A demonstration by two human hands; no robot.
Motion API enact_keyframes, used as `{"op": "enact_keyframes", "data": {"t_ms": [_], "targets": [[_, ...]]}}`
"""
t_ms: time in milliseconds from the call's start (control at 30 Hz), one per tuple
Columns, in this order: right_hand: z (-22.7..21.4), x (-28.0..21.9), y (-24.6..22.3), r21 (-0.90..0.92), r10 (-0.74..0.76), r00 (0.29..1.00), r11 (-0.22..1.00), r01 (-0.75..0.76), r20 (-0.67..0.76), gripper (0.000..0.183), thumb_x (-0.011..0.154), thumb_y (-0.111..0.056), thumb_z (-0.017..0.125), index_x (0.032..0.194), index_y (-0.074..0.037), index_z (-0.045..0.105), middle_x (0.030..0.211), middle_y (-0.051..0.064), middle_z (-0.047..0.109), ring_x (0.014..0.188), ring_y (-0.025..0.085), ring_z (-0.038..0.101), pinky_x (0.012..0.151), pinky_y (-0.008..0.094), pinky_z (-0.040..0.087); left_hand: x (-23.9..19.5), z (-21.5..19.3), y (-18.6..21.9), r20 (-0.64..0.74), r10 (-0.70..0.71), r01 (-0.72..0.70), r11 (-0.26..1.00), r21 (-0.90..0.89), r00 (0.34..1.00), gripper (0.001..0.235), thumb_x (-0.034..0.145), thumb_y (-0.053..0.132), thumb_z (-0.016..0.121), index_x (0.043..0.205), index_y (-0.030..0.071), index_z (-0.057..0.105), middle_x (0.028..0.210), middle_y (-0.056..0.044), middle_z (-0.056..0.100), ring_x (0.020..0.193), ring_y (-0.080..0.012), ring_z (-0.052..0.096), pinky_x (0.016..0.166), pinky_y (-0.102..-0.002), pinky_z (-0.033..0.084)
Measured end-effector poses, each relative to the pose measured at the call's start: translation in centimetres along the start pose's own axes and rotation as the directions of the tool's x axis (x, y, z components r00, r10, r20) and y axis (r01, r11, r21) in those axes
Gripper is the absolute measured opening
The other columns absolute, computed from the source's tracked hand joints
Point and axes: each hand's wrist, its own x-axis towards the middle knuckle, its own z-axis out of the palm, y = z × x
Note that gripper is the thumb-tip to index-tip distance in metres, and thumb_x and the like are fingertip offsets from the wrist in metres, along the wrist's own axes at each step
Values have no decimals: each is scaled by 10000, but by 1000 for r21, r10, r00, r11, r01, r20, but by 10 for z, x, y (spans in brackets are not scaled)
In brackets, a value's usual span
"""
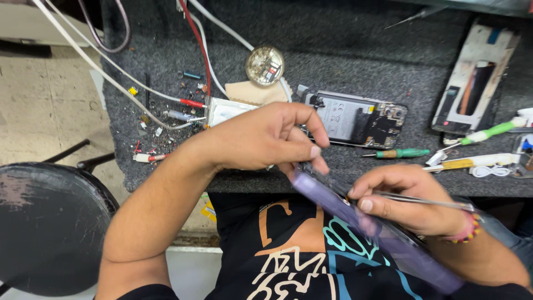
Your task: The person uses tweezers and a screwdriver to remove a ribbon cable from a purple smartphone, then reassembles the device by aligning the back cover and tightening screws. The phone is handled and inspected throughout the process.
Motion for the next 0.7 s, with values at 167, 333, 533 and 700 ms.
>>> {"op": "enact_keyframes", "data": {"t_ms": [167, 333, 533, 700], "targets": [[10, -13, 41, 664, -55, 966, 736, -131, 251, 200, 1064, -92, 620, 1120, 100, 622, 815, 165, 622, 616, 222, 687, 473, 342, 531, -9, 27, -8, 7, 372, -364, 911, -195, 928, 650, 1154, 478, 443, 1514, -63, 452, 1484, -239, 559, 1383, -248, 557, 1194, -383, 468], [17, -17, 66, 801, 11, 949, 534, -271, 314, 168, 1030, -124, 645, 1116, 13, 598, 820, 120, 586, 668, 247, 682, 393, 335, 504, 4, 82, -26, -202, 606, -592, 557, -583, 769, 853, 1091, 669, 346, 1617, -2, 323, 1647, -213, 376, 1513, -289, 367, 1299, -414, 276], [16, -14, 68, 836, 29, 964, 491, -244, 265, 201, 1025, -168, 625, 1121, 1, 571, 825, 121, 584, 698, 266, 683, 412, 320, 518, 24, 124, -36, -450, 579, -730, 474, -493, 680, 854, 1020, 689, 354, 1580, 47, 295, 1515, -185, 459, 1454, -301, 434, 1247, -479, 313], [15, -25, 66, 687, -11, 1000, 726, 17, -13, 443, 1104, -389, 427, 1063, 24, 583, 925, 193, 595, 764, 320, 675, 578, 398, 572, 35, 120, -34, -474, 553, -699, 313, -643, 685, 775, 1155, 689, 264, 1443, -13, 423, 1183, -166, 581, 1255, -311, 571, 1181, -493, 413]]}}
